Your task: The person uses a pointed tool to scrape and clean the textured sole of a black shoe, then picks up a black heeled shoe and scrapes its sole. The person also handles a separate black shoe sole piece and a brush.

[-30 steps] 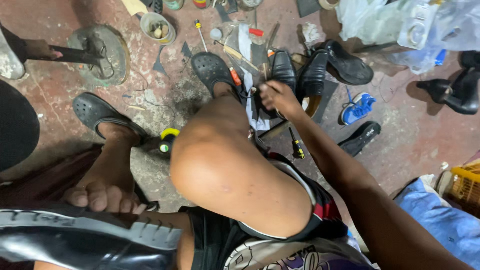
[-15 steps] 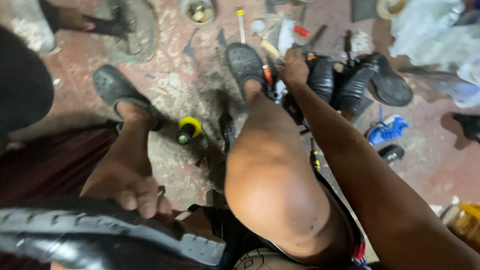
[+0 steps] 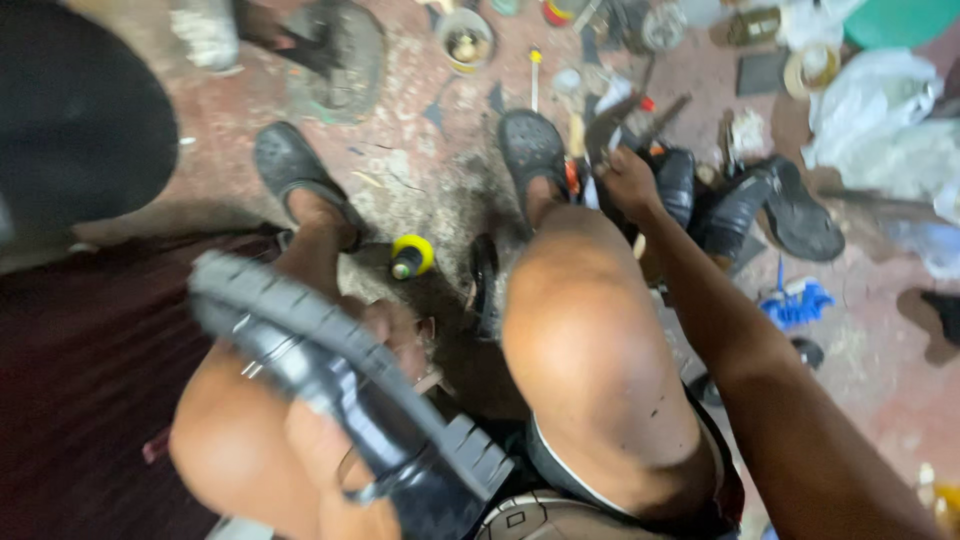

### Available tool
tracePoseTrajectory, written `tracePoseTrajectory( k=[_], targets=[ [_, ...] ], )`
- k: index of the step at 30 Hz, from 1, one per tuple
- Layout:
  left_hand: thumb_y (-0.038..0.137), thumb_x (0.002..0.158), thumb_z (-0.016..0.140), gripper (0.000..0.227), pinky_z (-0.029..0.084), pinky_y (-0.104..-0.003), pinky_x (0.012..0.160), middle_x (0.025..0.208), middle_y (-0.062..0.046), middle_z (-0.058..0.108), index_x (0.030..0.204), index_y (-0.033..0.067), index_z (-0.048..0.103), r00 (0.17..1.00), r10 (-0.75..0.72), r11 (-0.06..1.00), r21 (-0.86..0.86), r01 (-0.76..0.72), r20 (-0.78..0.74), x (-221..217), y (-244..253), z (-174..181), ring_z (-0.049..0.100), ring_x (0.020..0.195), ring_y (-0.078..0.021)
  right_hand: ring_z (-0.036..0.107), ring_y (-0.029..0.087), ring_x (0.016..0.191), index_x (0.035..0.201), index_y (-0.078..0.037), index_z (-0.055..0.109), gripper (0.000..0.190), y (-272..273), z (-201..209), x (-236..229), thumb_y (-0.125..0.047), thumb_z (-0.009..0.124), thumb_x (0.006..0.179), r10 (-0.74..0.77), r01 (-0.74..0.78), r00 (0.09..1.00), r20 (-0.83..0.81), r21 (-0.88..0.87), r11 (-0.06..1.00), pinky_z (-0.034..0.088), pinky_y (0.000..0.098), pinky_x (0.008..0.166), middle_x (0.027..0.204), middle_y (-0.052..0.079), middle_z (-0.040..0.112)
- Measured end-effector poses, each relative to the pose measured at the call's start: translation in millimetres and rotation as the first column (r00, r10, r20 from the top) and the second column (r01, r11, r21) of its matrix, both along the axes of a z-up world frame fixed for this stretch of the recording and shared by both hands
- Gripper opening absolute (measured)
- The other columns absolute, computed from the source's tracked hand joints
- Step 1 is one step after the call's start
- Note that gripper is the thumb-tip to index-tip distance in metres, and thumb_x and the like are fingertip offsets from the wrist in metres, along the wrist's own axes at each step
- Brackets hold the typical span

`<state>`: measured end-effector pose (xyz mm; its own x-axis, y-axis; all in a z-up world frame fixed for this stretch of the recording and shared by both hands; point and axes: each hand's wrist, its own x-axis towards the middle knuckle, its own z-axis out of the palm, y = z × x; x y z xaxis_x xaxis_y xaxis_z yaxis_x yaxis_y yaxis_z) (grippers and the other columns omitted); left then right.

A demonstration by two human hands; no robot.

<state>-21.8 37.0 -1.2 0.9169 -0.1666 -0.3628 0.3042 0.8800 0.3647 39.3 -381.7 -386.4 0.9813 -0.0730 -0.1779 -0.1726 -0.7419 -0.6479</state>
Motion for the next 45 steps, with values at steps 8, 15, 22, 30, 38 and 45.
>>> tracePoseTrajectory(
  k=[8, 15, 22, 30, 38, 45],
  targets=[
    [0.019, 0.098, 0.059, 0.03, 0.053, -0.033, 0.075, 0.102, -0.012, 0.067, 0.118, -0.0036, 0.061, 0.99, -0.079, 0.963, 0.248, 0.105, -0.114, 6.3, -12.7, 1.1, 0.066, 0.088, -0.0221, 0.063, 0.013, 0.09, 0.117, -0.007, 0.053, 0.02, 22.2, 191.5, -63.3, 0.005, 0.054, 0.101, -0.169, 0.283, 0.951, -0.258, 0.948, 0.147, 0.048, 0.0242, 0.077, 0.106, 0.006, 0.068],
    [0.016, 0.105, 0.054, 0.027, 0.057, -0.031, 0.075, 0.103, -0.008, 0.07, 0.125, -0.0006, 0.061, 0.966, -0.257, 0.939, 0.242, 0.243, 0.029, -0.6, -31.8, 11.3, 0.07, 0.084, -0.0149, 0.065, 0.023, 0.09, 0.122, -0.004, 0.053, 0.025, 53.1, 335.6, -72.1, -0.024, 0.052, 0.106, -0.23, 0.067, 0.973, 0.002, 0.955, 0.29, 0.055, 0.0352, 0.087, 0.099, 0.013, 0.065],
    [0.02, 0.103, 0.056, 0.028, 0.058, -0.028, 0.072, 0.1, -0.006, 0.071, 0.124, 0.0023, 0.062, 0.948, -0.312, 0.926, 0.241, 0.289, 0.063, 2.3, -38.6, 19.7, 0.07, 0.081, -0.0133, 0.047, 0.014, 0.059, 0.117, -0.003, 0.057, 0.031, 94.8, 404.5, -59.1, -0.032, 0.045, 0.115, -0.164, -0.116, 0.972, 0.167, 0.952, 0.282, 0.043, 0.0285, 0.058, 0.073, 0.005, 0.05],
    [0.037, 0.101, 0.061, 0.034, 0.048, -0.024, 0.051, 0.078, -0.002, 0.069, 0.103, 0.0035, 0.07, 0.94, -0.334, 0.901, 0.271, 0.339, -0.068, 2.8, -28.2, 29.0, 0.063, 0.06, -0.0095, 0.044, 0.01, 0.062, 0.111, -0.004, 0.06, 0.028, 162.1, 447.9, -50.7, -0.028, 0.047, 0.116, -0.043, -0.173, 0.948, 0.316, 0.622, 0.764, 0.038, 0.0276, 0.057, 0.072, 0.001, 0.049],
    [0.035, 0.102, 0.061, 0.032, 0.051, -0.024, 0.057, 0.083, -0.002, 0.069, 0.107, 0.004, 0.069, 0.938, -0.347, 0.902, 0.267, 0.338, -0.016, 5.4, -32.7, 30.5, 0.065, 0.065, -0.0092, 0.062, 0.019, 0.063, 0.099, -0.004, 0.06, 0.019, 191.4, 456.2, -20.1, -0.018, 0.065, 0.111, 0.101, -0.164, 0.734, 0.672, 0.031, 0.986, 0.046, 0.034, 0.062, 0.073, 0.01, 0.058],
    [0.034, 0.103, 0.059, 0.034, 0.054, -0.025, 0.059, 0.087, -0.004, 0.072, 0.111, 0.0028, 0.068, 0.939, -0.338, 0.887, 0.311, 0.341, -0.064, 6.0, -35.6, 30.7, 0.068, 0.068, -0.01, 0.063, 0.022, 0.064, 0.1, -0.004, 0.06, 0.017, 196.4, 449.8, -12.1, -0.014, 0.067, 0.111, 0.074, -0.145, 0.717, 0.693, 0.045, 0.988, 0.046, 0.0349, 0.063, 0.073, 0.011, 0.059]
  ],
)
